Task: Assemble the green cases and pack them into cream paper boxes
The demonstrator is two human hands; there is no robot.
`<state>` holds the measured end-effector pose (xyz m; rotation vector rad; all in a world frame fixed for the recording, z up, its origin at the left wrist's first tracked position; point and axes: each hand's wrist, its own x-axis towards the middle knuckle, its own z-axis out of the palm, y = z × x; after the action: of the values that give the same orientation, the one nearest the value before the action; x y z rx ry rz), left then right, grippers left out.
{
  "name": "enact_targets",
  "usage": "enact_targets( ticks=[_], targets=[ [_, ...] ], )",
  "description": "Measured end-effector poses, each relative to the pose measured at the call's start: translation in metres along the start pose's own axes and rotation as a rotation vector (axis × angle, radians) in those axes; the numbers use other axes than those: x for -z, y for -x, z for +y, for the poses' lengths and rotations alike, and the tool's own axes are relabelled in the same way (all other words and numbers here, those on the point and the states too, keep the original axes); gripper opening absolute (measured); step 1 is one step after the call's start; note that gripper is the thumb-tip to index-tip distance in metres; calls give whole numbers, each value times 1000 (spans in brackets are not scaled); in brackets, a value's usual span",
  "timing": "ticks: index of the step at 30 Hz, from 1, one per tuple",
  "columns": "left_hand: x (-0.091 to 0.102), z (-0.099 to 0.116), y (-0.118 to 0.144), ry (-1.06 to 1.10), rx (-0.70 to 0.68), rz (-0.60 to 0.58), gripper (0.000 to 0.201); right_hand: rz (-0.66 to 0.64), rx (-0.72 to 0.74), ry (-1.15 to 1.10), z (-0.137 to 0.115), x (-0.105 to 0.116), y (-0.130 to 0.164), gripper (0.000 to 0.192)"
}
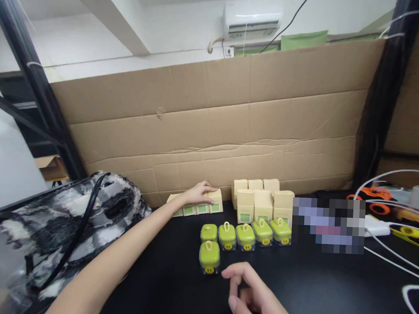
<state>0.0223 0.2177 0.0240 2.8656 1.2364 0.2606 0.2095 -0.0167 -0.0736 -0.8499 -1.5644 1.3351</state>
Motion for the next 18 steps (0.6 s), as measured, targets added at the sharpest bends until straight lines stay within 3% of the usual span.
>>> enact_targets(
  ticks=[8,13,18],
  targets=[
    [-1,-3,2,115,-2,68,30,-7,9,13,3,1,0,32],
    [1,20,-8,246,-11,146,30,-8,10,15,-1,0,-1,29],
    [-13,51,-26,484,-65,90,31,-1,6,3,-3,0,-2,29]
  ],
)
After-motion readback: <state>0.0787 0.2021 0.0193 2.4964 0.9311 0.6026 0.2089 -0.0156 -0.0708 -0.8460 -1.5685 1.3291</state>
